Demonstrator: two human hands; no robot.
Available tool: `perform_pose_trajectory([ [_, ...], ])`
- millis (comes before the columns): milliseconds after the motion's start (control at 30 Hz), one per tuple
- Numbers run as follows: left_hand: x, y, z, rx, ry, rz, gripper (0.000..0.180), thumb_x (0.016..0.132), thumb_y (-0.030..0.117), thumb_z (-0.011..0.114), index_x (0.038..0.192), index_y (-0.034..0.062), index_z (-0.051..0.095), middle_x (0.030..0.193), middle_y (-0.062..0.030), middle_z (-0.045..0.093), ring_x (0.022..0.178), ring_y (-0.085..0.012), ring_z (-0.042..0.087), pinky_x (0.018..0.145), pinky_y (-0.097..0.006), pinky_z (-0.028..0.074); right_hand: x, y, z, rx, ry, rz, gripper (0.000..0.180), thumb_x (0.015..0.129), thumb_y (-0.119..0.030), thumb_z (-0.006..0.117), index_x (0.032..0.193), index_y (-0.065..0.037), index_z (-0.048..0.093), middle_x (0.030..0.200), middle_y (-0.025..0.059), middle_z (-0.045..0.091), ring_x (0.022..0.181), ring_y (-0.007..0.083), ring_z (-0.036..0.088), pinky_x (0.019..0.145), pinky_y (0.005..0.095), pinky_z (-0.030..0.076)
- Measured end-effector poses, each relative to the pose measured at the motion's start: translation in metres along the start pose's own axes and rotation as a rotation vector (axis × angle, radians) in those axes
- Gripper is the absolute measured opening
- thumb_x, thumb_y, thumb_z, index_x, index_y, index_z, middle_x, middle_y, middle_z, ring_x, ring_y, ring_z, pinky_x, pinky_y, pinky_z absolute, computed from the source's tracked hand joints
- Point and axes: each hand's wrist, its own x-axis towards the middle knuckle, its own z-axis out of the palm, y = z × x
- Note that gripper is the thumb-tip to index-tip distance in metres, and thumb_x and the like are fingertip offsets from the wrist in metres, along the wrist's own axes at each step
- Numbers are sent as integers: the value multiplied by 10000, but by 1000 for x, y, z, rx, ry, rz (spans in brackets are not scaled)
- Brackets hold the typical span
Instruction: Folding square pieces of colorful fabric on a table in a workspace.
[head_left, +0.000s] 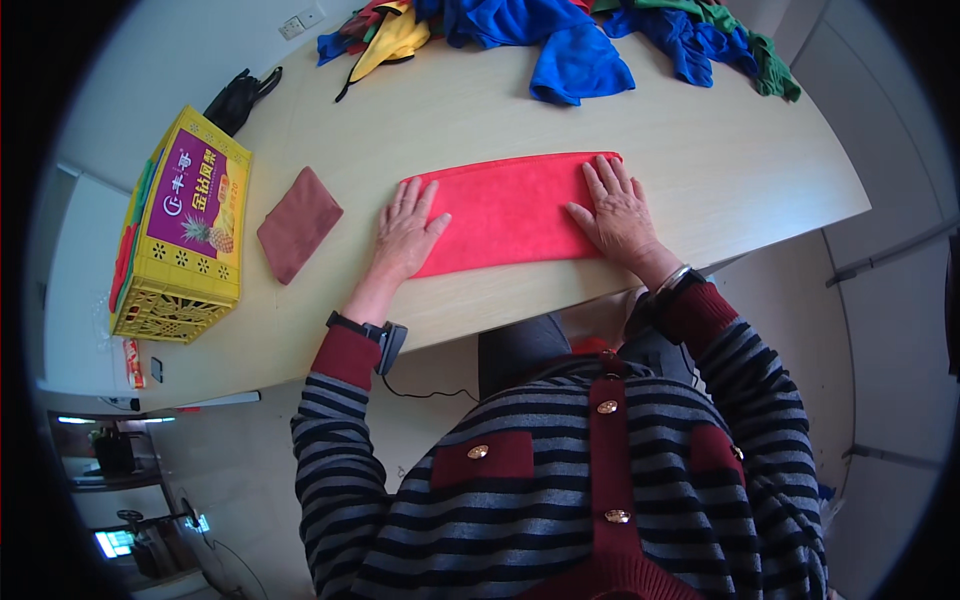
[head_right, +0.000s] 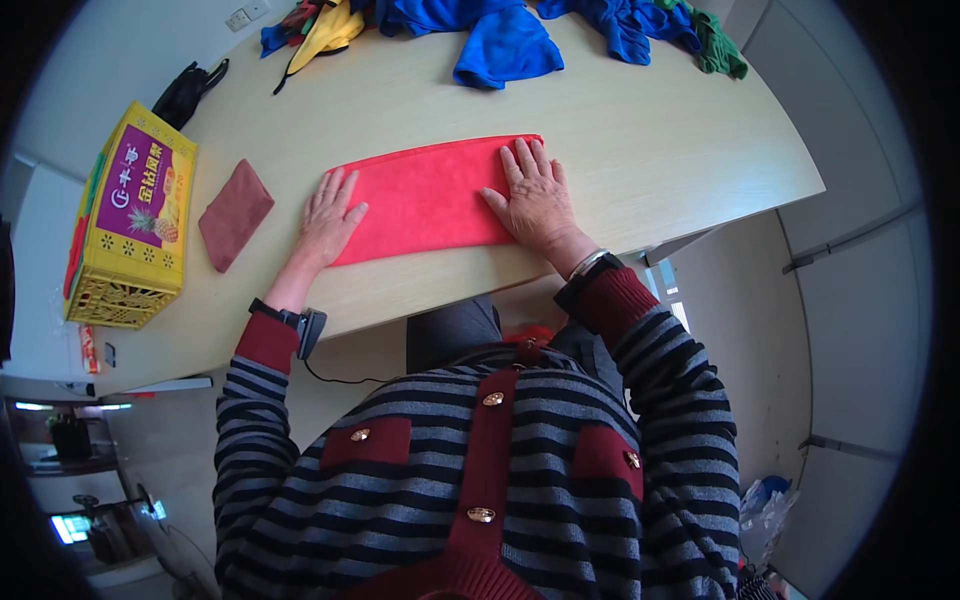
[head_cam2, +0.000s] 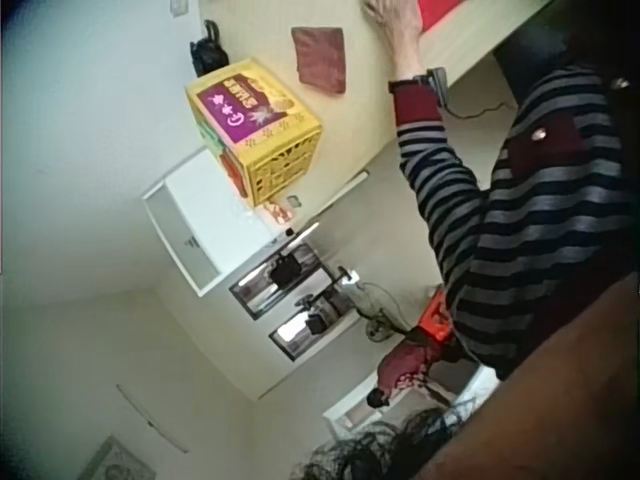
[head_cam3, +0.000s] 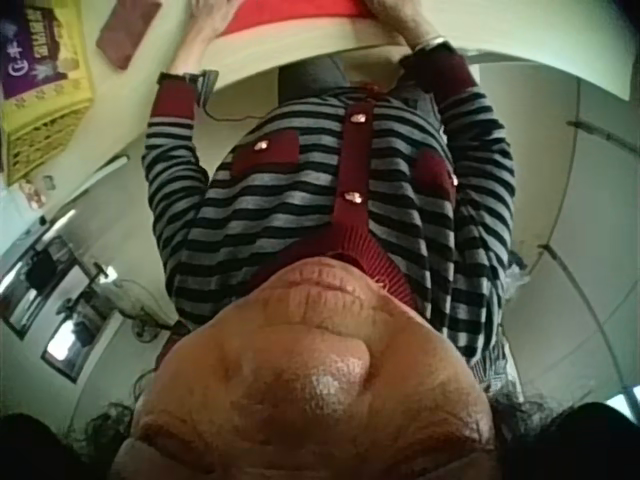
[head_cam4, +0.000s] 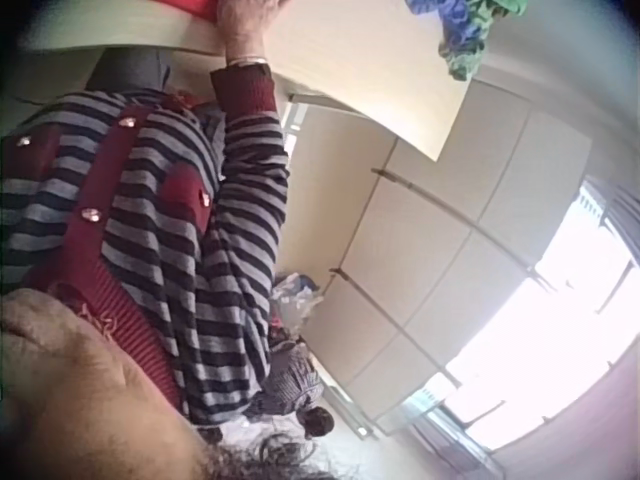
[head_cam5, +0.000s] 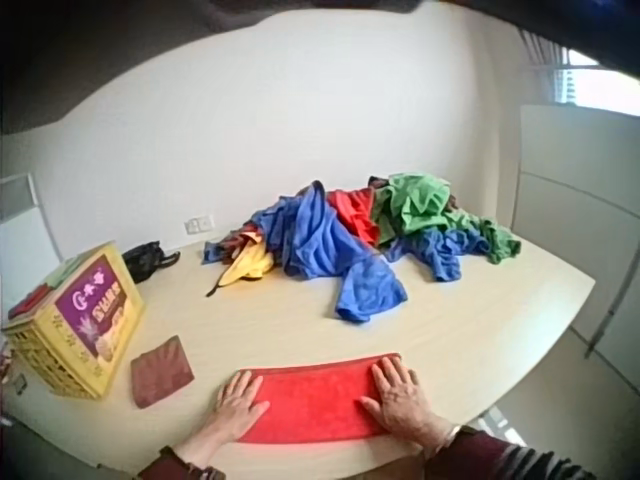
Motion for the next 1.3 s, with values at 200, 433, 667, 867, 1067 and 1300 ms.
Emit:
perform_pose_trajectory([
  [200,-12,-24,5,-89,207,-242,593,941,470,602,1375,77,507,1446,-195,464,1360,-333,422,1118,-472,333,-4,18,-5,26,13,61,739,996,-534,461,1523,-31,337,1592,200,297,1489,370,242,1200,514,199],
  [433,0,-29,16,-397,139,-331,377,839,339,735,997,8,649,1082,-191,655,988,-393,621,877,-496,493,1,-13,-25,-63,8,15,711,1004,-488,464,1530,-31,325,1607,186,276,1501,361,221,1214,509,178],
  [667,0,-17,12,-1422,127,-459,260,869,124,713,1080,0,627,1074,-168,688,973,-304,678,873,-427,542,18,-63,-6,-6,-96,-147,681,1018,-453,426,1542,-35,306,1616,169,267,1513,344,198,1221,518,158],
  [867,-18,-16,-14,-1736,-96,-511,325,881,60,699,1182,-14,605,1153,-143,675,1068,-256,663,957,-415,533,32,-73,7,15,-159,-108,672,1030,-454,382,1549,-37,293,1621,155,263,1515,338,196,1219,524,160],
  [1067,-24,-31,-25,-1929,-121,-511,392,901,74,676,1270,-16,576,1208,-139,656,1106,-245,648,994,-396,522,29,-76,22,22,-72,-122,653,1032,-454,361,1545,-54,309,1616,145,277,1506,350,214,1211,535,173],
  [1300,3,50,-80,-1855,-129,-157,382,922,105,648,1274,-12,554,1159,-111,656,1052,-195,654,943,-328,523,30,-75,15,-29,-101,-136,634,1026,-449,366,1540,-80,331,1610,140,291,1501,366,222,1194,572,184],
])
